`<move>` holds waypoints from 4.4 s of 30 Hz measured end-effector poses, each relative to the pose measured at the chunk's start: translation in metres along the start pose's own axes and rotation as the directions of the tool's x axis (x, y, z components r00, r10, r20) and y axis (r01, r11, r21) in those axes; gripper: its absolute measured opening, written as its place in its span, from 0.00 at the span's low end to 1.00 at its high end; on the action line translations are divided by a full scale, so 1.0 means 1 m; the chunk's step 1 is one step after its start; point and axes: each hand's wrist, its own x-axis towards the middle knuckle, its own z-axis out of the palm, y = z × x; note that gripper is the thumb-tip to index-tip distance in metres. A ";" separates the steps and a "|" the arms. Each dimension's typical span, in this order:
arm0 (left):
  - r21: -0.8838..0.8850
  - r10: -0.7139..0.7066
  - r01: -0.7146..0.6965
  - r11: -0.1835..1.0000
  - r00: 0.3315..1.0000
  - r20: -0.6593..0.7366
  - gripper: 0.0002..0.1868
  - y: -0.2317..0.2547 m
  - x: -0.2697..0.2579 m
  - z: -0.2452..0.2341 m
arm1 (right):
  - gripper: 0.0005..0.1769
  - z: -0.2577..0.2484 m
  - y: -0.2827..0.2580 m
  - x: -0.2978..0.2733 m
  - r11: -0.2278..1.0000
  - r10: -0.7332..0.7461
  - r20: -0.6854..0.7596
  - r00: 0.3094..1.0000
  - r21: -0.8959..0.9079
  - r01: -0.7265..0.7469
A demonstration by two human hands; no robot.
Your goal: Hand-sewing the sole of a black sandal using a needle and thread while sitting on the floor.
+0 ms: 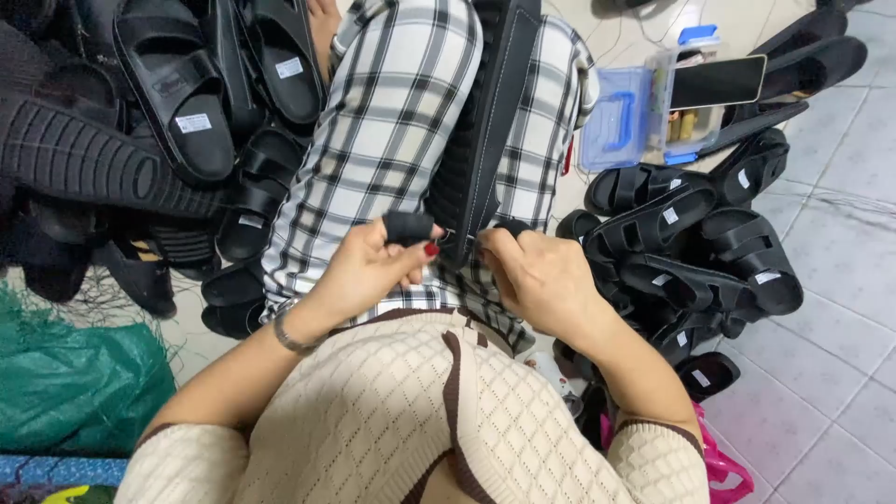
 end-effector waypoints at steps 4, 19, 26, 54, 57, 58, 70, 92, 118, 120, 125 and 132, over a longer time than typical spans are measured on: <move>0.126 0.010 -0.007 0.992 1.000 -0.021 0.15 -0.007 0.002 0.004 | 0.10 0.006 -0.004 0.002 1.000 0.001 0.004 1.000 0.025 -0.001; 0.733 0.614 -0.342 0.588 0.779 -0.129 0.40 -0.025 0.001 0.010 | 0.29 -0.015 0.001 -0.037 0.889 0.266 0.074 0.961 0.366 -0.274; 0.895 0.627 -0.353 0.272 0.771 0.114 0.48 -0.025 0.016 0.021 | 0.03 0.050 0.016 -0.009 0.323 0.140 -0.217 0.966 0.932 0.163; 0.888 0.409 -0.368 0.274 0.881 0.239 0.20 0.027 -0.011 -0.011 | 0.27 0.033 0.020 -0.015 0.865 0.208 -0.241 0.948 0.498 -0.063; 0.674 -0.188 -0.021 0.739 0.954 0.236 0.16 0.018 -0.010 -0.034 | 0.03 0.030 0.017 -0.018 0.665 0.166 -0.175 0.970 0.746 0.021; 0.676 -0.192 -0.017 0.736 0.953 0.234 0.16 0.021 -0.007 -0.028 | 0.03 0.027 0.018 -0.012 0.661 0.169 -0.175 0.970 0.750 0.020; 0.870 0.617 -0.480 0.117 0.721 0.315 0.32 -0.036 0.002 -0.003 | 0.09 0.073 0.013 0.004 -0.042 0.427 -0.172 0.888 0.977 0.210; 0.906 0.240 -0.421 0.050 0.885 0.398 0.70 0.038 0.039 -0.027 | 0.29 0.002 0.029 -0.006 0.991 -0.067 0.024 0.997 0.119 0.064; 0.812 0.685 -0.510 -0.285 0.484 0.544 0.52 -0.011 0.070 -0.017 | 0.22 0.004 -0.001 0.016 0.996 -0.024 -0.060 0.998 -0.092 0.019; 0.827 0.685 -0.484 -0.286 0.500 0.530 0.50 -0.007 0.069 -0.017 | 0.22 0.002 -0.002 0.017 0.998 -0.051 -0.053 0.997 -0.023 0.050; 0.858 0.745 -0.482 -0.176 0.505 0.436 0.31 -0.017 0.035 -0.017 | 0.18 0.029 0.004 -0.006 0.999 0.002 -0.120 0.993 -0.052 -0.008; -0.341 0.146 -0.074 0.937 0.971 0.189 0.11 -0.015 -0.006 -0.023 | 0.14 -0.013 -0.017 -0.006 1.000 0.024 -0.069 0.997 -0.005 -0.025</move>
